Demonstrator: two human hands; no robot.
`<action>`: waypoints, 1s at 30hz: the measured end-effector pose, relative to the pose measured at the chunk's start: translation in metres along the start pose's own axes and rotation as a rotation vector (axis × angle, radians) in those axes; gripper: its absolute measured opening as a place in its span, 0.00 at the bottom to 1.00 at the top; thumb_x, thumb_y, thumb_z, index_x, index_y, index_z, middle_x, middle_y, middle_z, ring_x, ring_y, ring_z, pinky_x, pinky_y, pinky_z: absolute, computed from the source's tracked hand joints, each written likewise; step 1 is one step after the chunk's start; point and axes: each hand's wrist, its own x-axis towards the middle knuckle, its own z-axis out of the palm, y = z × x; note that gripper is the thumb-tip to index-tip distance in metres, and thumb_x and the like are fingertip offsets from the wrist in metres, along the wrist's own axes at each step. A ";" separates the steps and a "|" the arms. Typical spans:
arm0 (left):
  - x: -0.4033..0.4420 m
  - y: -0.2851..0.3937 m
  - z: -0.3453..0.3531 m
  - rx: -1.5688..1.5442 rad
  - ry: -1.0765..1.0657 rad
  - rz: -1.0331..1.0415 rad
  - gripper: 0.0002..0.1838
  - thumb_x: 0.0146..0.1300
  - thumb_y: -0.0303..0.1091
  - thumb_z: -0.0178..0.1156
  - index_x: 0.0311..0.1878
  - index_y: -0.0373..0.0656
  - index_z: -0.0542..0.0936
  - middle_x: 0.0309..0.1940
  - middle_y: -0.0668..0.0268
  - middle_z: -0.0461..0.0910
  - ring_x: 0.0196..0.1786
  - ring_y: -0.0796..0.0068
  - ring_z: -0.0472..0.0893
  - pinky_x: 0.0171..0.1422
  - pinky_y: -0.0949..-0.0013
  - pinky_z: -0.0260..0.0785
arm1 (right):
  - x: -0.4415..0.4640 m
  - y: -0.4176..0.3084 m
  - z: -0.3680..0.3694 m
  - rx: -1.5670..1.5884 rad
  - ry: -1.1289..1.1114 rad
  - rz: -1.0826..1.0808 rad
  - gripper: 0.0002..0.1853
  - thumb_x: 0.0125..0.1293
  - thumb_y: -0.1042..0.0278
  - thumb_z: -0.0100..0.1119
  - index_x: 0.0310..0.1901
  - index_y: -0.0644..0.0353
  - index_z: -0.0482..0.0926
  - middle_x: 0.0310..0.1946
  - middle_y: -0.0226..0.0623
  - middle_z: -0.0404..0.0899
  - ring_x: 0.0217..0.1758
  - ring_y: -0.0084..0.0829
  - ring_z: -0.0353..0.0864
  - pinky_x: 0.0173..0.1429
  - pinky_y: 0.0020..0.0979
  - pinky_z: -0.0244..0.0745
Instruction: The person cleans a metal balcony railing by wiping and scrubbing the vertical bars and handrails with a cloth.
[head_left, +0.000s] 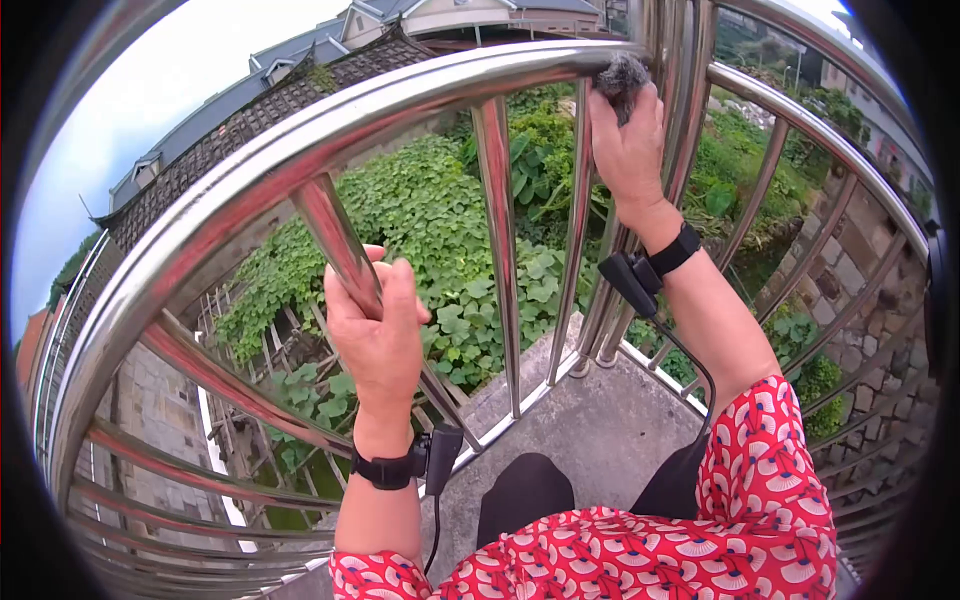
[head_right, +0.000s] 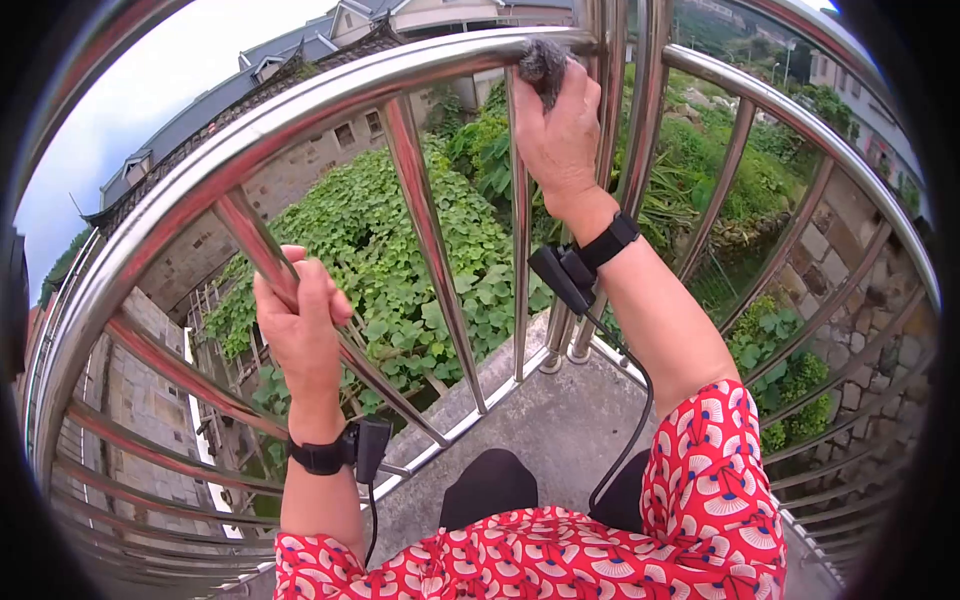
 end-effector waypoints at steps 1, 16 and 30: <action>0.004 -0.004 0.003 0.078 0.063 0.096 0.11 0.65 0.31 0.57 0.46 0.39 0.68 0.25 0.69 0.70 0.22 0.83 0.69 0.25 0.78 0.62 | 0.003 0.000 -0.003 0.003 -0.049 -0.151 0.17 0.60 0.68 0.59 0.50 0.59 0.70 0.45 0.48 0.69 0.45 0.49 0.72 0.51 0.42 0.68; 0.005 -0.001 0.006 0.102 0.106 0.135 0.12 0.69 0.33 0.52 0.28 0.43 0.66 0.21 0.71 0.61 0.23 0.82 0.62 0.28 0.77 0.54 | -0.228 0.083 -0.037 -0.040 -0.410 -0.076 0.27 0.46 0.77 0.64 0.50 0.43 0.73 0.53 0.46 0.65 0.46 0.49 0.76 0.46 0.41 0.76; 0.004 0.001 0.005 0.281 0.105 0.187 0.16 0.70 0.40 0.49 0.27 0.46 0.62 0.17 0.71 0.58 0.19 0.81 0.59 0.24 0.80 0.56 | -0.524 0.210 -0.102 -0.131 -0.940 0.313 0.24 0.47 0.80 0.57 0.47 0.42 0.76 0.61 0.51 0.61 0.58 0.52 0.69 0.53 0.46 0.68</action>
